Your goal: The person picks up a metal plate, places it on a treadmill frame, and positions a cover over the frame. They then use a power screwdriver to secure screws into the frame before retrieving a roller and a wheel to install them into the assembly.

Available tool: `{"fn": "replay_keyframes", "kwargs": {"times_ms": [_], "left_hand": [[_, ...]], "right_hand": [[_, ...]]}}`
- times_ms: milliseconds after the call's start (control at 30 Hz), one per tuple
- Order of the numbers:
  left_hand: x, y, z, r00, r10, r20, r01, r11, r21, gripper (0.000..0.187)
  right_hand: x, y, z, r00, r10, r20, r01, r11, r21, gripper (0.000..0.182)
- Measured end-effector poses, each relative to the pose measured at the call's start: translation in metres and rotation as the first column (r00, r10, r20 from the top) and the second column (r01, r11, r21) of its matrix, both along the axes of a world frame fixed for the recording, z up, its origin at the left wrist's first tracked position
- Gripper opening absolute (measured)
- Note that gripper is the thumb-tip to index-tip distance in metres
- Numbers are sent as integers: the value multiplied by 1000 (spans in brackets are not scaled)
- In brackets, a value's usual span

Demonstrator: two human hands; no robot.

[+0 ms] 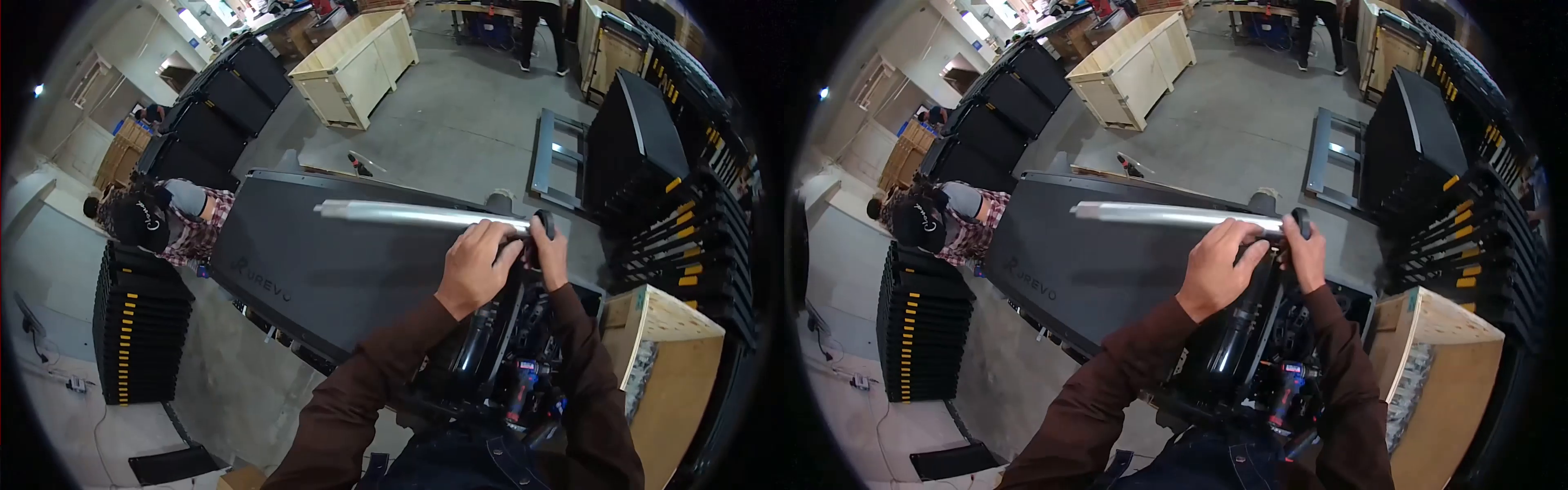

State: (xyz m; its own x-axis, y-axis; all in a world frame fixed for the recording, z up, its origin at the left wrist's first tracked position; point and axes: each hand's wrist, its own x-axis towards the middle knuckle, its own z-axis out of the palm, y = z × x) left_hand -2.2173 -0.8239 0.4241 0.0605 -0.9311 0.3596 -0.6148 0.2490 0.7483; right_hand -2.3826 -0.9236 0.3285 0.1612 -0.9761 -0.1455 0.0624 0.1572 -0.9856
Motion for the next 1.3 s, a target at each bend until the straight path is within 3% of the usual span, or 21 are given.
{"fn": "replay_keyframes", "kwargs": {"times_ms": [67,133,200,233,367,433,600,700,767,800,900,967,1000,1033,1067,1100,1167,1200,1233,1300], "left_hand": [[31,-24,-52,977,114,180,-118,993,8,22],[73,-53,-108,940,200,275,-194,980,-48,22],[107,-69,-135,795,154,587,-176,984,-20,23],[116,-73,-132,798,74,598,-160,983,91,27],[127,-80,-107,715,-47,698,-127,972,195,28],[131,-79,-107,628,18,778,-49,999,16,34],[124,-76,-116,622,191,759,-105,981,-161,37],[113,-57,-103,667,219,713,-195,974,-117,40],[108,-26,-81,734,349,582,-268,937,-223,45],[107,-2,-72,781,402,478,-354,915,-191,44],[110,99,-56,692,604,395,-600,786,-150,29],[106,182,-72,530,750,397,-809,587,-28,22],[96,217,-82,504,809,303,-863,486,139,16],[86,247,-91,449,867,215,-876,379,300,11],[77,277,-102,472,866,164,-786,329,523,12],[63,296,-115,458,873,168,-780,304,546,12],[39,315,-131,535,829,-162,-580,499,643,15],[32,318,-138,458,813,-359,-474,565,675,19],[28,316,-135,452,813,-367,-468,567,678,19],[21,306,-123,324,836,-444,-520,549,654,19]], "right_hand": [[3,-43,-5,992,-107,-66,113,990,88,59],[4,-76,-12,992,-70,-105,78,994,79,66],[9,-99,-22,990,-64,-122,76,992,99,66],[14,-108,-24,992,-47,-118,58,994,93,66],[34,-135,-36,985,-34,-168,55,991,122,59],[48,-147,-40,977,12,-211,23,987,161,68],[107,-162,-29,940,243,-239,-209,965,159,65],[145,-166,-29,795,534,-288,-476,843,249,71],[168,-158,-22,722,618,-310,-582,785,210,72],[179,-155,-15,662,654,-366,-634,749,191,72],[198,-148,10,441,737,-513,-796,584,155,79],[207,-147,19,254,755,-604,-873,448,193,86],[209,-148,21,165,755,-635,-902,376,213,90],[211,-147,22,136,733,-667,-905,366,218,91],[214,-143,18,116,707,-698,-908,360,214,93],[217,-143,7,104,667,-737,-902,375,213,96],[216,-122,20,124,672,-730,-900,387,202,97],[215,-118,20,141,668,-731,-896,400,192,97],[215,-114,20,158,663,-731,-892,413,182,98],[214,-123,13,143,738,-659,-870,412,272,94]]}}
